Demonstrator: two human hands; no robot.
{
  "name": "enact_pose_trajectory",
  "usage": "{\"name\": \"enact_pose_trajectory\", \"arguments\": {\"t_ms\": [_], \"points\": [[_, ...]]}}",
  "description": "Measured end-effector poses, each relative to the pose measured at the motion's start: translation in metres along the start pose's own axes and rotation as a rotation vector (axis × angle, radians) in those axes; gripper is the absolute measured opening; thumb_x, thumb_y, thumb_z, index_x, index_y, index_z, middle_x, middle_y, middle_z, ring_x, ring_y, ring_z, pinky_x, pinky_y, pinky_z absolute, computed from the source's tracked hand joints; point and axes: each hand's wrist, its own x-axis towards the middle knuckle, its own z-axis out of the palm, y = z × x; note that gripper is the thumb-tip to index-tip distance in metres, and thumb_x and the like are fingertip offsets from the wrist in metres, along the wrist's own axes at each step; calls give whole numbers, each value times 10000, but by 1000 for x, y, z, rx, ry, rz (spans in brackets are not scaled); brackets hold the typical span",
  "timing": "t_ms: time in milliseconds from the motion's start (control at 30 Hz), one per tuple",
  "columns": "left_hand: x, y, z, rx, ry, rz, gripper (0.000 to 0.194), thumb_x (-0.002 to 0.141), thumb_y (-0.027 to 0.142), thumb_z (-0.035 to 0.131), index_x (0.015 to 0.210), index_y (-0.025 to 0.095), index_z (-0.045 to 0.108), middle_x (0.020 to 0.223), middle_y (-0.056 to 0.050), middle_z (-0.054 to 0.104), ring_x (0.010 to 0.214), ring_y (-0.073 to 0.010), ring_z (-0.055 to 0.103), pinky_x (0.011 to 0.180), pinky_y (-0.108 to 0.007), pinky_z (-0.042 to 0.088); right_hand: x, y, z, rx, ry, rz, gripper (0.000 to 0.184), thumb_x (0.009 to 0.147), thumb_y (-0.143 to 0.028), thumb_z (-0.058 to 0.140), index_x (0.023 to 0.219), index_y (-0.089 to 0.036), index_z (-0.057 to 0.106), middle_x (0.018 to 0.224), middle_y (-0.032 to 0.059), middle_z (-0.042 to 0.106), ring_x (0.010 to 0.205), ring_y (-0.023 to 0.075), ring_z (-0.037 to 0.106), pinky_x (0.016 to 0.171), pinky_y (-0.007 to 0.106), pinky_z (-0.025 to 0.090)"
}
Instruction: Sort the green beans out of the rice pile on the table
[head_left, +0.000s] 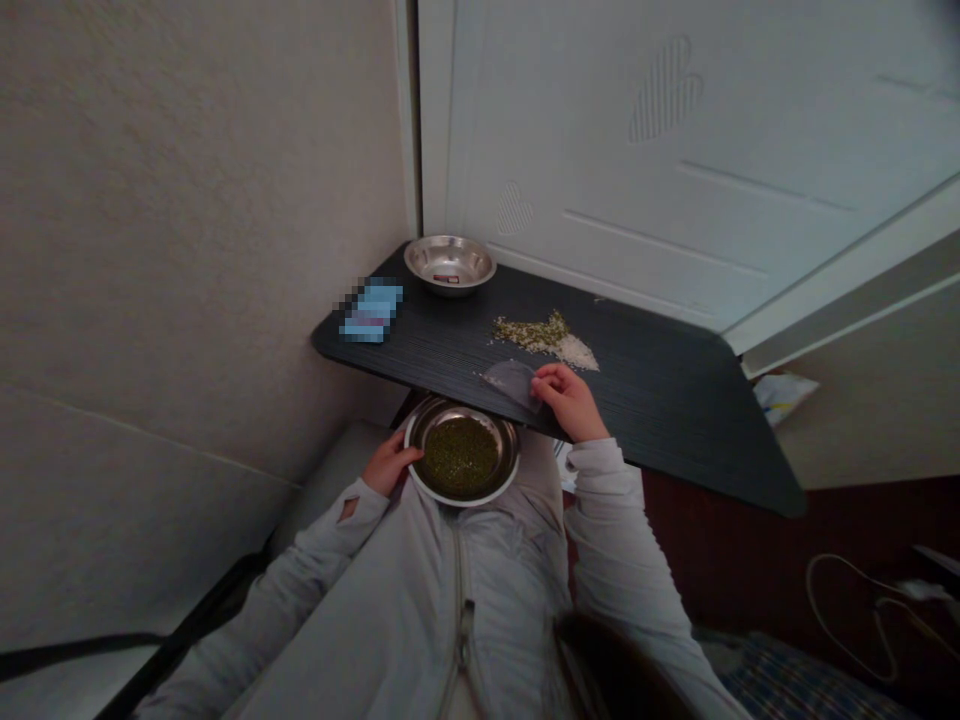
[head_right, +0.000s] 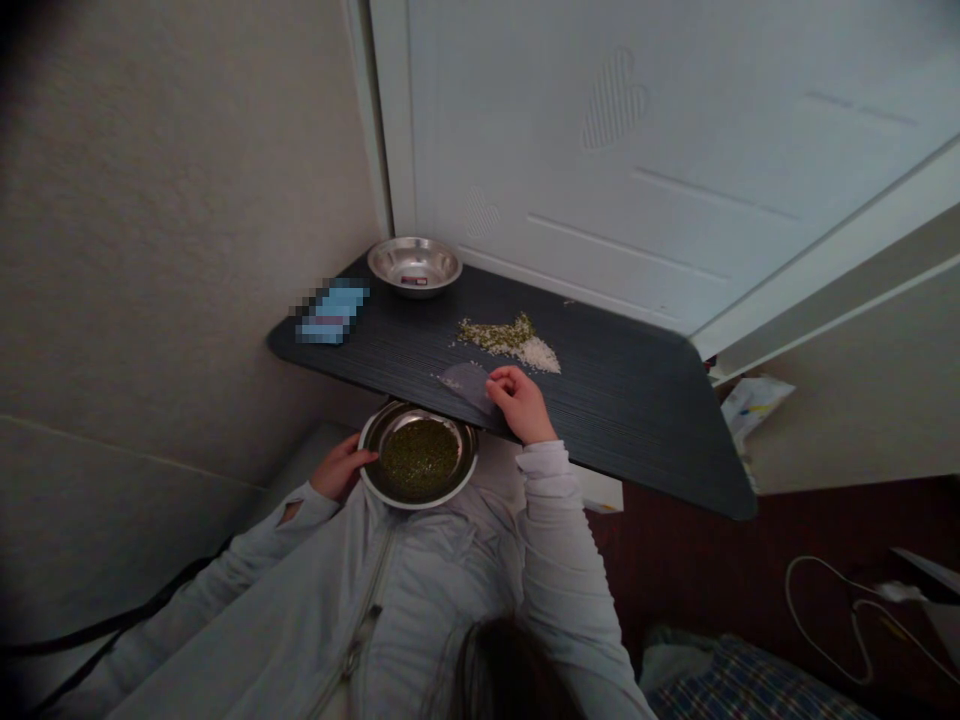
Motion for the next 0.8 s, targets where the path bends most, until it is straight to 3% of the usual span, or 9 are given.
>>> {"name": "enact_pose_trajectory", "arguments": {"t_ms": [533,800], "points": [[4,-6,-5,-3,-15,12,409,477,206,613,877,129,576,808,-38,630,814,-220,544,782,-351,379,-6,-8,0,-120,-136,-13,217,626,-335,522,785,-186,524,569,-35,539,543,91,475,564,225,346],[6,-9,-7,-7,-19,8,428,476,196,615,894,117,569,847,-46,624,826,-223,539,777,-352,386,-1,0,-1,-29,128,-3,223,645,-332,498,797,-171,479,563,-36,506,500,72,440,501,202,337]]}}
